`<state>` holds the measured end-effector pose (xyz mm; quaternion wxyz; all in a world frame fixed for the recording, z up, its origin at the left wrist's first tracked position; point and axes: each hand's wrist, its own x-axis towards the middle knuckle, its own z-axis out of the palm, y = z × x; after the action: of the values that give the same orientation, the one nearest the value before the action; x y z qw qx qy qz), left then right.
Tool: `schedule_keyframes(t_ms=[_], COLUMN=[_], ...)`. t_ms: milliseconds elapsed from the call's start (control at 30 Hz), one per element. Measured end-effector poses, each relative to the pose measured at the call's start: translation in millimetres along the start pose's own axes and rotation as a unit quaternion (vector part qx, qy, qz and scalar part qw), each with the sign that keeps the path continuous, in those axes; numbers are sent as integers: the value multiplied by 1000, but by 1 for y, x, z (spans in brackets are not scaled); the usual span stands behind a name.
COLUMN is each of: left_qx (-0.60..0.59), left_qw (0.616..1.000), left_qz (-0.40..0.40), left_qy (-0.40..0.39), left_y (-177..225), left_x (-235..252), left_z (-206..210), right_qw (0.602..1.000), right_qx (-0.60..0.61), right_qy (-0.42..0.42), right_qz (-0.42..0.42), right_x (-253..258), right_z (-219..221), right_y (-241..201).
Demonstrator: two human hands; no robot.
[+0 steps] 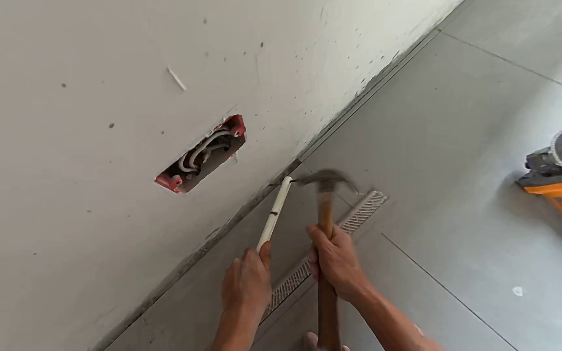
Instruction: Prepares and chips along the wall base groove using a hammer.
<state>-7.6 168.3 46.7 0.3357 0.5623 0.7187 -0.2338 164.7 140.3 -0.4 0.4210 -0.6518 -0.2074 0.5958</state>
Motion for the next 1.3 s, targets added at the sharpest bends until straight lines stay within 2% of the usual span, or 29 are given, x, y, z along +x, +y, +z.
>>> schedule_keyframes(t_ms=[67,200,233,333,400,500,633,767,800,900,967,1067,1167,1200,1300], left_qx=[-9,-19,-24,-35,-29,-32,-44,-62,-69,-86,-82,-80,-91,-87,-90], left_qw=[1000,1000,1000,999,1000,999,999,997,997,996,996,996,995,995,995], left_qz=[6,9,10,5,7,5,6,9,9,9,13,16,10,12,22], left_qy=[7,-16,-16,-3,-3,-17,-7,-32,-33,-28,-34,-44,-43,-43,-45], left_y=[2,1,2,3,3,0,6,6,6,9,9,6,6,5,-1], left_x=[1,0,0,-1,1,-2,-1,-3,-4,-4,-2,-3,-2,-1,-1], left_z=[-1,-3,-3,-3,-7,-7,-8,-12,-13,-16,-18,-15,-13,-13,-9], right_qw=[999,996,996,997,998,998,993,995,995,993,992,994,984,981,986], right_qx=[-9,19,10,-47,-48,-37,-96,-47,-42,-97,-104,-85,-160,-173,-144], right_qy=[-26,58,52,-48,-42,17,-60,29,27,-71,-66,-9,-75,-82,-38], right_qz=[18,-70,-68,25,8,-51,18,-81,-82,2,-18,-73,14,14,-78], right_x=[2,-8,-5,8,10,4,14,5,7,15,12,7,18,19,8], right_z=[-10,-7,-5,-13,-18,-7,-20,-12,-6,-11,-15,-4,-10,-14,-11], right_y=[-7,-4,-3,-15,-23,-13,-25,-21,-19,-28,-37,-33,-39,-44,-43])
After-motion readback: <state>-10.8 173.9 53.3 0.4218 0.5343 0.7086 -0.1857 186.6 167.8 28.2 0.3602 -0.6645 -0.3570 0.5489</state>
